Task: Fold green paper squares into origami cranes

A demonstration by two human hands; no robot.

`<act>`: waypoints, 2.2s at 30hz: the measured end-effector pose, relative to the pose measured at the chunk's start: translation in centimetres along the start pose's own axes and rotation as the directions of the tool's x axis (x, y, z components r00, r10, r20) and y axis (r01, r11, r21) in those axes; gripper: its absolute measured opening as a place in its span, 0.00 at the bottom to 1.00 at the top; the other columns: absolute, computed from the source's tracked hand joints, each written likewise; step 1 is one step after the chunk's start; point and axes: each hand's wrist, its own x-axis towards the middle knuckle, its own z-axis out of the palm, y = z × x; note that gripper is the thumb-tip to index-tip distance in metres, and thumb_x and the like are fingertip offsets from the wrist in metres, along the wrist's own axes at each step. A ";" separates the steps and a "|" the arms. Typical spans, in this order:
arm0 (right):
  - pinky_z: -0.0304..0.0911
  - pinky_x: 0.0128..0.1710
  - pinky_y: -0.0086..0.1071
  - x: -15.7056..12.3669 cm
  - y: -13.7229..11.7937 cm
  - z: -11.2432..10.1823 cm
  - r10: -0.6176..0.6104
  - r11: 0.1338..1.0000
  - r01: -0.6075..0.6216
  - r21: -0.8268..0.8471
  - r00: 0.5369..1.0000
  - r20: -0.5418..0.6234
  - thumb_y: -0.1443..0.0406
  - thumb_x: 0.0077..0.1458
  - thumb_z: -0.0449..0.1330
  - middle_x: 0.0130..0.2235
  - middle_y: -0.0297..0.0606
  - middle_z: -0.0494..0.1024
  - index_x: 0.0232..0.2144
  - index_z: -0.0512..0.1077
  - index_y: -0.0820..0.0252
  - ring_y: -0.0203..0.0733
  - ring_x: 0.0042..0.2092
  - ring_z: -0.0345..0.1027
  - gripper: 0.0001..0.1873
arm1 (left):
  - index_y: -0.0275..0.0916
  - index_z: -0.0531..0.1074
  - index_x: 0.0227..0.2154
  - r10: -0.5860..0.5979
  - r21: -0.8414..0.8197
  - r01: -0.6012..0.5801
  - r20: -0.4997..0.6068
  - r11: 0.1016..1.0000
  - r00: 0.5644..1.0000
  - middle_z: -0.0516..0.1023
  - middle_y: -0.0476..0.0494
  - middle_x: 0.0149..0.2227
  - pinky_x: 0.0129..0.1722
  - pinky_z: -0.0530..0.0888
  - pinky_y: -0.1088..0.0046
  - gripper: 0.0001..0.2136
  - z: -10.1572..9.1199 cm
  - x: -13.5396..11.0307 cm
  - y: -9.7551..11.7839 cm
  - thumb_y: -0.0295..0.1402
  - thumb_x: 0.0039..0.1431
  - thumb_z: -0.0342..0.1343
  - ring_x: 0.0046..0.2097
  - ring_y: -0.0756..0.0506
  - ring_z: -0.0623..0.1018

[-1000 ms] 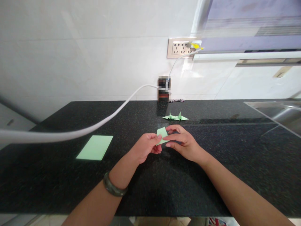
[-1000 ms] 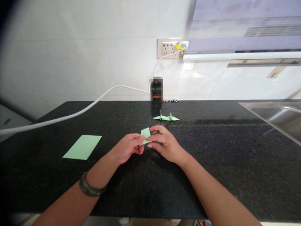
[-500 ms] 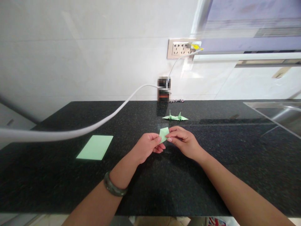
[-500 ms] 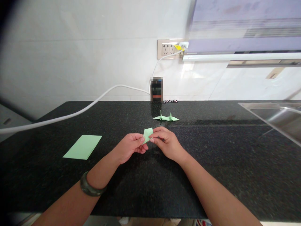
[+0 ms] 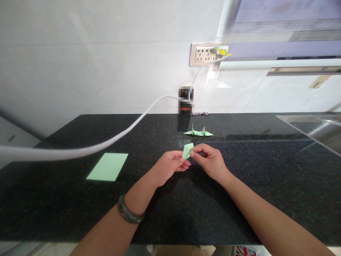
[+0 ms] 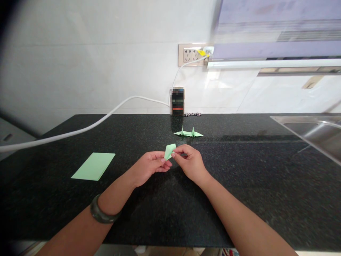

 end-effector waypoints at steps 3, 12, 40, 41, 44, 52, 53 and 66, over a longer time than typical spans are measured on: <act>0.61 0.31 0.31 -0.1 -0.1 0.0 -0.006 1.000 0.006 -0.025 1.000 0.004 0.64 0.48 0.58 0.29 0.37 0.73 0.27 0.72 0.61 0.37 0.31 0.65 0.06 | 0.32 0.71 0.36 0.044 0.019 -0.044 -0.033 0.999 0.998 0.75 0.44 0.29 0.33 0.70 0.75 0.12 0.1 0.1 -0.3 0.32 0.47 0.57 0.30 0.52 0.73; 0.61 0.30 0.31 -0.3 -0.2 0.3 0.061 0.998 -0.062 0.020 0.998 0.022 0.63 0.47 0.59 0.28 0.37 0.73 0.27 0.71 0.62 0.37 0.29 0.65 0.07 | 0.32 0.72 0.30 0.119 0.170 -0.089 -0.174 0.981 0.978 0.74 0.45 0.23 0.27 0.71 0.75 0.09 0.3 0.5 -1.3 0.33 0.47 0.56 0.25 0.51 0.73; 0.55 0.18 0.23 0.1 -0.2 -0.7 0.290 0.930 -0.352 0.109 0.881 0.373 0.60 0.44 0.60 0.19 0.30 0.66 0.20 0.67 0.64 0.28 0.19 0.56 0.12 | 0.35 0.72 0.24 0.148 0.400 -0.126 -0.023 0.908 0.989 0.73 0.46 0.21 0.24 0.68 0.75 0.09 -0.5 -0.1 -0.7 0.36 0.48 0.52 0.23 0.50 0.72; 0.52 0.17 0.22 0.1 -0.1 -0.9 0.295 0.933 -0.352 0.077 0.869 0.397 0.60 0.44 0.60 0.17 0.29 0.65 0.20 0.67 0.64 0.27 0.18 0.55 0.12 | 0.35 0.73 0.25 0.167 0.428 -0.142 -0.023 0.893 0.986 0.73 0.46 0.21 0.24 0.68 0.76 0.09 -0.7 -0.1 -0.7 0.35 0.48 0.52 0.24 0.50 0.72; 0.47 0.16 0.22 0.1 -0.1 -1.1 0.298 0.935 -0.353 0.025 0.825 0.479 0.61 0.45 0.59 0.16 0.29 0.64 0.20 0.69 0.65 0.27 0.18 0.53 0.11 | 0.35 0.73 0.26 0.208 0.434 -0.169 -0.045 0.885 0.977 0.73 0.46 0.21 0.23 0.67 0.76 0.08 -1.0 0.0 -0.6 0.35 0.48 0.53 0.24 0.50 0.72; 0.55 0.20 0.25 -0.9 -0.7 1.2 0.298 0.893 -0.362 0.268 0.921 0.252 0.58 0.45 0.60 0.19 0.30 0.67 0.23 0.70 0.63 0.29 0.19 0.58 0.12 | 0.33 0.72 0.30 0.242 -0.046 -0.258 -0.227 0.965 0.943 0.74 0.47 0.25 0.28 0.68 0.77 0.10 0.0 0.3 -0.1 0.33 0.43 0.59 0.26 0.53 0.71; 0.55 0.20 0.25 -1.0 -0.7 1.4 0.303 0.888 -0.365 0.281 0.922 0.241 0.58 0.44 0.60 0.19 0.30 0.67 0.23 0.70 0.63 0.29 0.19 0.58 0.12 | 0.32 0.73 0.29 0.243 -0.056 -0.264 -0.244 0.963 0.939 0.74 0.47 0.25 0.28 0.68 0.77 0.09 0.1 0.3 0.0 0.33 0.43 0.59 0.26 0.53 0.71; 0.56 0.21 0.26 -1.2 -0.8 1.6 0.302 0.894 -0.363 0.262 0.922 0.243 0.56 0.44 0.60 0.19 0.31 0.68 0.24 0.70 0.62 0.30 0.20 0.58 0.13 | 0.33 0.73 0.24 0.267 0.060 -0.260 -0.280 0.964 0.922 0.75 0.46 0.23 0.28 0.69 0.74 0.11 0.1 0.2 -0.5 0.38 0.43 0.59 0.26 0.50 0.72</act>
